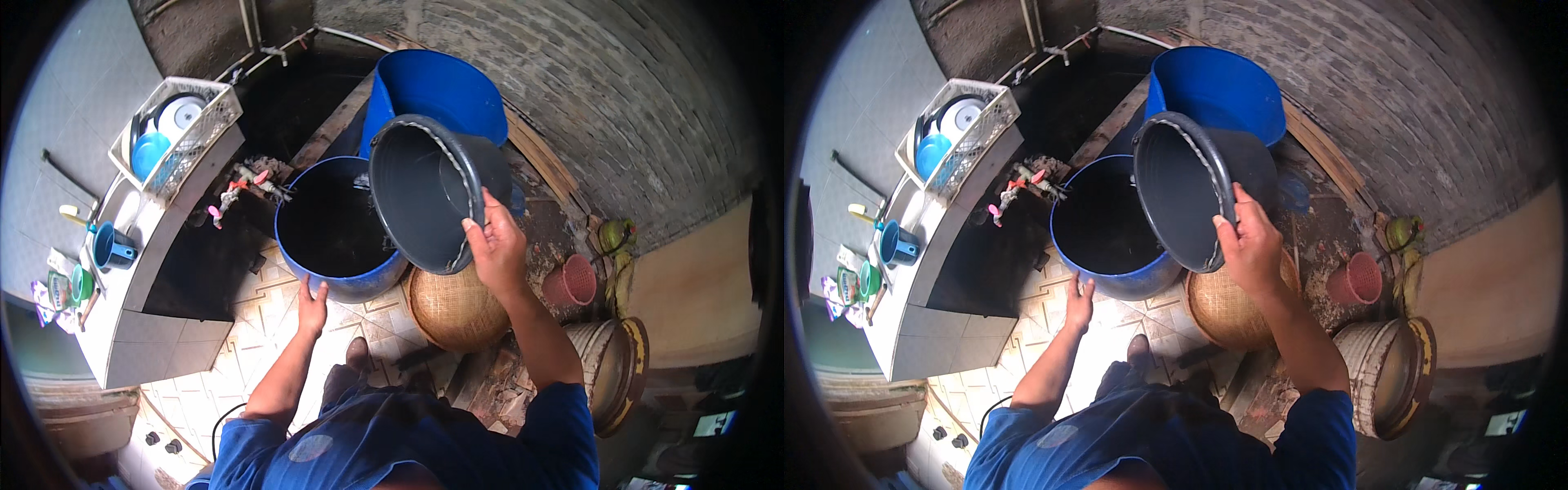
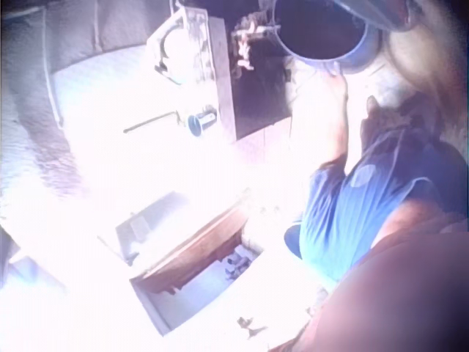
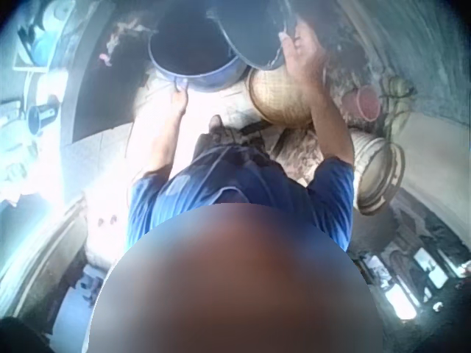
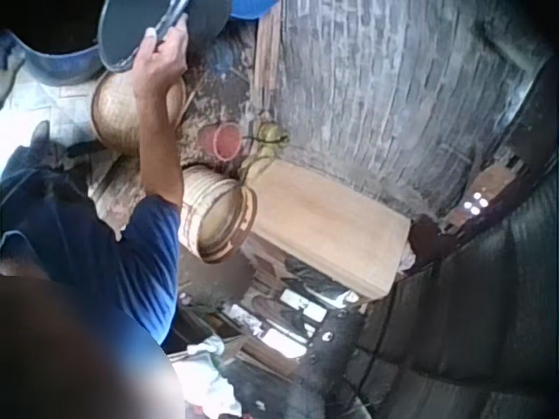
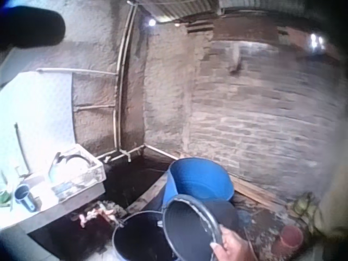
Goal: The person stirs a grainy mixture in a large ceramic jar, adds water from a bucket, covers the jar with a sack, and then scoops some of the mixture into a woven tray. The person also moves buckets and handles a wooden stick during the process.
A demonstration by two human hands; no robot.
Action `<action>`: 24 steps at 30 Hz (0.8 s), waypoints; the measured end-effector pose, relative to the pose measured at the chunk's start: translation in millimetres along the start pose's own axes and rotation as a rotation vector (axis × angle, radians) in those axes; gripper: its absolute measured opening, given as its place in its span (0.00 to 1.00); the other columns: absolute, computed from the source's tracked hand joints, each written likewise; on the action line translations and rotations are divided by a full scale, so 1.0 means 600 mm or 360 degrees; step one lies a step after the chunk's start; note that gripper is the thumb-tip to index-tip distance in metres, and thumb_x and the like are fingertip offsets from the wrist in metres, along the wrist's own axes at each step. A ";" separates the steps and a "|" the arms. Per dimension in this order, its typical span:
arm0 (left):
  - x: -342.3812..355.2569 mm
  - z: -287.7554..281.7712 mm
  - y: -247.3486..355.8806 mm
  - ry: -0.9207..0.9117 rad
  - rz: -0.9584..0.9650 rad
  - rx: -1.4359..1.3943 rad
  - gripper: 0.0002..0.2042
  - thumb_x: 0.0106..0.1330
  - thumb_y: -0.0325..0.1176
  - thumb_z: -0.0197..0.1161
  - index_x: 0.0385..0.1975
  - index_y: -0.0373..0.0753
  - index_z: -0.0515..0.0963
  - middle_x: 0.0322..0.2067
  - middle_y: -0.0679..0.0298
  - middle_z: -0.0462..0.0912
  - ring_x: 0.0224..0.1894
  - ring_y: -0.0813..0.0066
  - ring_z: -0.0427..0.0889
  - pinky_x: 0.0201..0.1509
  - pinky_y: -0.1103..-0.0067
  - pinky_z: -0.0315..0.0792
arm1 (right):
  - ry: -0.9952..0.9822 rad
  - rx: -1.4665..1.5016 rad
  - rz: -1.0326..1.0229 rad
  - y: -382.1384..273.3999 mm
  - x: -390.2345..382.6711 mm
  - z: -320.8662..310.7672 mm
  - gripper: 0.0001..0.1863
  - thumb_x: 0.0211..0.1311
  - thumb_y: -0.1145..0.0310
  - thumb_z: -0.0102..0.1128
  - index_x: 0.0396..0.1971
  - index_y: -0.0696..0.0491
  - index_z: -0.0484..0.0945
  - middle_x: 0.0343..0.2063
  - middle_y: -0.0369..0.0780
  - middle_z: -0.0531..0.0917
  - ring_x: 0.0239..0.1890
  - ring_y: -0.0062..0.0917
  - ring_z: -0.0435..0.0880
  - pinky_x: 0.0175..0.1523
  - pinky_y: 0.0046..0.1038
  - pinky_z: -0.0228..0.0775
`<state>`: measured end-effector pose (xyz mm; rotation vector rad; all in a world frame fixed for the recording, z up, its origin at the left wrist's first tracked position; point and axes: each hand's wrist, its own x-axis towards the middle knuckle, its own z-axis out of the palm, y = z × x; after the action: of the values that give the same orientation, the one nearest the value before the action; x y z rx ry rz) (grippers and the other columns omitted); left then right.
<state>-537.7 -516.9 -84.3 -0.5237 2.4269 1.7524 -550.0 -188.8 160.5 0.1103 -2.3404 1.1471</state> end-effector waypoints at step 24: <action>0.327 0.048 -0.079 0.0984 -0.0306 0.0229 0.24 0.76 0.35 0.46 0.69 0.35 0.55 0.60 0.38 0.64 0.62 0.41 0.66 0.68 0.61 0.60 | 0.0063 0.1625 0.0957 0.132 0.360 0.480 0.07 0.67 0.70 0.60 0.35 0.50 0.70 0.31 0.34 0.80 0.30 0.20 0.81 0.39 0.25 0.77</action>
<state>-708.6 -545.1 -191.5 -1.4010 2.7188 1.4759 -880.0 -322.8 65.6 -0.2745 -1.5433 2.5014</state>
